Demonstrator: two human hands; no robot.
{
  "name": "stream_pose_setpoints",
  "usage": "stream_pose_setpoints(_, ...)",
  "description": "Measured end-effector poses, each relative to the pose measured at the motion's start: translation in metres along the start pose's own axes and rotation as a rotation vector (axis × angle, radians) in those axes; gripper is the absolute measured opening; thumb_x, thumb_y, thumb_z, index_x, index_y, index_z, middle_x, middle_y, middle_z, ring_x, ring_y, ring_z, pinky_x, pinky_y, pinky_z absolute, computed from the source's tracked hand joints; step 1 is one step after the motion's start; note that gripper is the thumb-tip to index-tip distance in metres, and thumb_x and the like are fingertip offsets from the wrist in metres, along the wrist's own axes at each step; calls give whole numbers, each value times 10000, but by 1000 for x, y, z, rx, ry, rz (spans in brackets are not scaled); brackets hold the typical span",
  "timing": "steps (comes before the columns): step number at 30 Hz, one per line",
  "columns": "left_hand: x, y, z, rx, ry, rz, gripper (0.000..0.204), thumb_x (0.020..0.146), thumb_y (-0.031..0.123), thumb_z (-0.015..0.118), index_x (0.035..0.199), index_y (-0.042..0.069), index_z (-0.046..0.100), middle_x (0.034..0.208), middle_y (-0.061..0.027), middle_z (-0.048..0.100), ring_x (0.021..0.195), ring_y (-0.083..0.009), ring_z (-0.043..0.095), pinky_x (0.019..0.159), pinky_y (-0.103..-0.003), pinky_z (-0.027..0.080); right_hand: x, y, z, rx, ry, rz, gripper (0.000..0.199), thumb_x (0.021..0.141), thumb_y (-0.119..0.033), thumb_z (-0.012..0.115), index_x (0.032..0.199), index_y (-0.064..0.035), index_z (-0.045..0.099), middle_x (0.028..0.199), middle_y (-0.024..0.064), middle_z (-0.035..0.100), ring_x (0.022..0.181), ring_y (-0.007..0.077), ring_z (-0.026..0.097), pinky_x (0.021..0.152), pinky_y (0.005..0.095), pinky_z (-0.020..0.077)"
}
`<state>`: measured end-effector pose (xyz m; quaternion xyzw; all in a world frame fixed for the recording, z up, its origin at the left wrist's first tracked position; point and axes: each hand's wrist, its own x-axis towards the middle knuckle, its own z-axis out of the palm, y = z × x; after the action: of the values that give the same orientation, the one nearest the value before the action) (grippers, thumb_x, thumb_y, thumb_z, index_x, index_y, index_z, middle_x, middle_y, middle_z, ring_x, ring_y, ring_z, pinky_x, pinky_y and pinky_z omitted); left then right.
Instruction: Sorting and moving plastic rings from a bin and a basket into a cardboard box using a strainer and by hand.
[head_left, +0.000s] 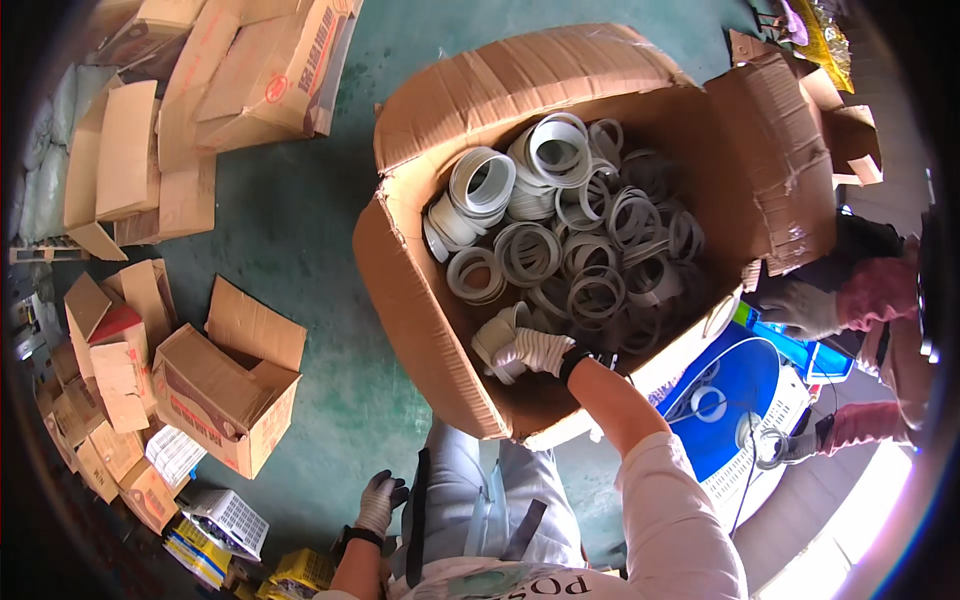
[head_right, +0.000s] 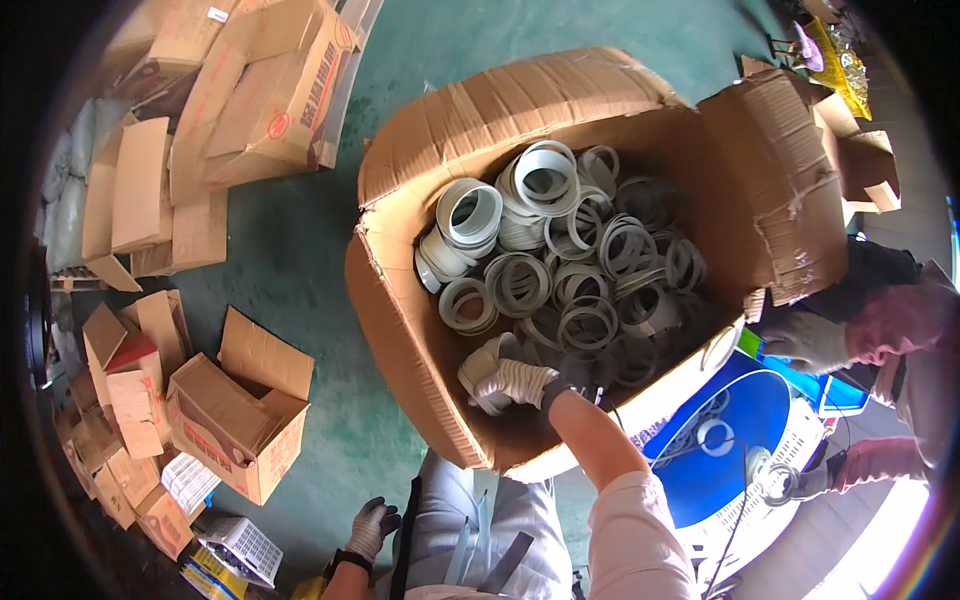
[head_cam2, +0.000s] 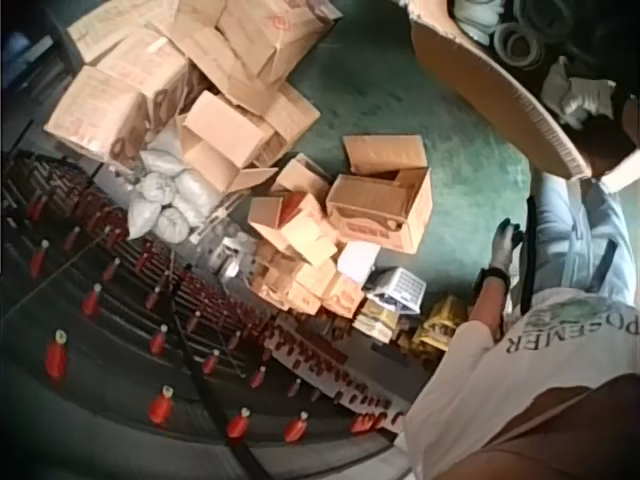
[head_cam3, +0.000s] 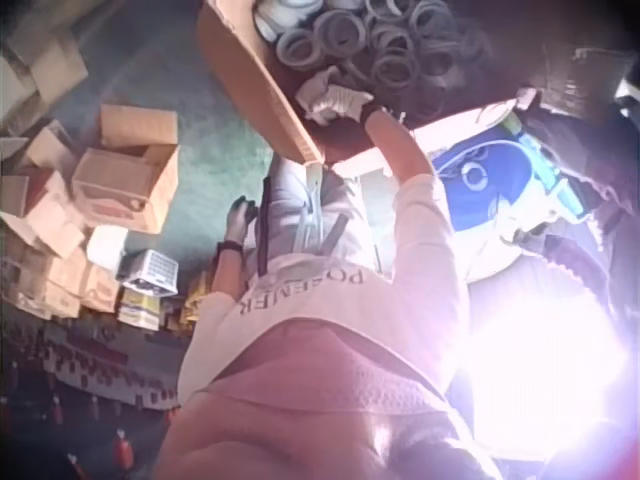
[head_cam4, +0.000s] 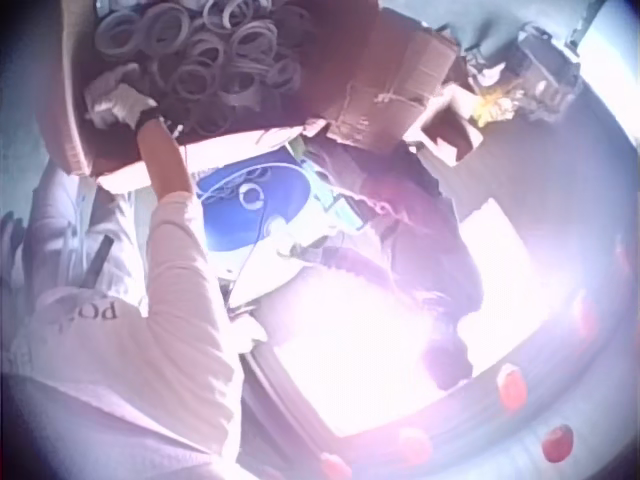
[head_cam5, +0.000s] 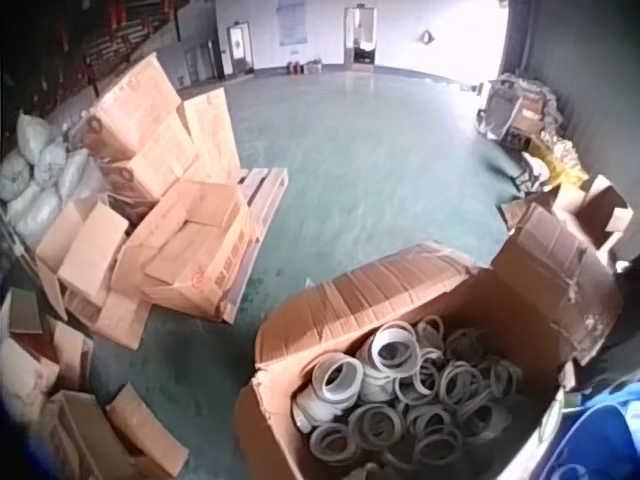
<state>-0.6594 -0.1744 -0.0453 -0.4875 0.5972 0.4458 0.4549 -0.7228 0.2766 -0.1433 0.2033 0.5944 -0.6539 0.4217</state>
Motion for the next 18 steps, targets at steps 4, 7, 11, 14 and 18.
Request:
stream_pose_setpoints(4, -8, -11, 5, -24, -39, 97, 454, 829, 137, 538, 1237, -2, 397, 1009, -206, 583, 812, -303, 622, 723, -400, 548, -56, -11, -2, 643, -117, -111, 383, 684, -160, 736, 1023, -29, 614, 932, 80, 656, 868, 196, 618, 824, 337, 462)
stream_pose_setpoints(7, -16, -18, 12, -42, -76, 154, 413, 831, 141, 553, 1206, 22, 426, 979, -185, 590, 785, -299, 624, 705, -415, 550, -128, -35, 2, 923, -102, -275, 482, 679, -79, 716, 1130, -28, 555, 974, 77, 637, 943, 206, 592, 881, 343, 463)
stream_pose_setpoints(11, -13, -36, 18, -154, -162, 221, 307, 808, 129, 586, 1093, 128, 471, 881, -137, 598, 726, -293, 610, 655, -468, 537, -239, -31, 24, 1148, 161, -552, 533, 687, -70, 703, 1181, -36, 505, 1074, 82, 590, 981, 207, 573, 883, 363, 465)
stream_pose_setpoints(14, -9, -42, 26, -118, -266, 193, 148, 817, 162, 577, 931, 158, 484, 740, -62, 537, 638, -234, 538, 549, -402, 469, -322, 6, 46, 1229, 414, -657, 568, 677, -84, 707, 1194, -44, 475, 1047, 83, 589, 956, 235, 583, 888, 410, 467)
stream_pose_setpoints(18, -21, -52, 59, -71, -265, 264, 72, 828, 181, 539, 804, 163, 473, 653, -26, 447, 610, -196, 457, 531, -350, 390, -419, 109, 59, 995, 990, -751, 536, 722, -180, 681, 1195, -42, 472, 1122, 103, 559, 1043, 243, 549, 928, 397, 452)
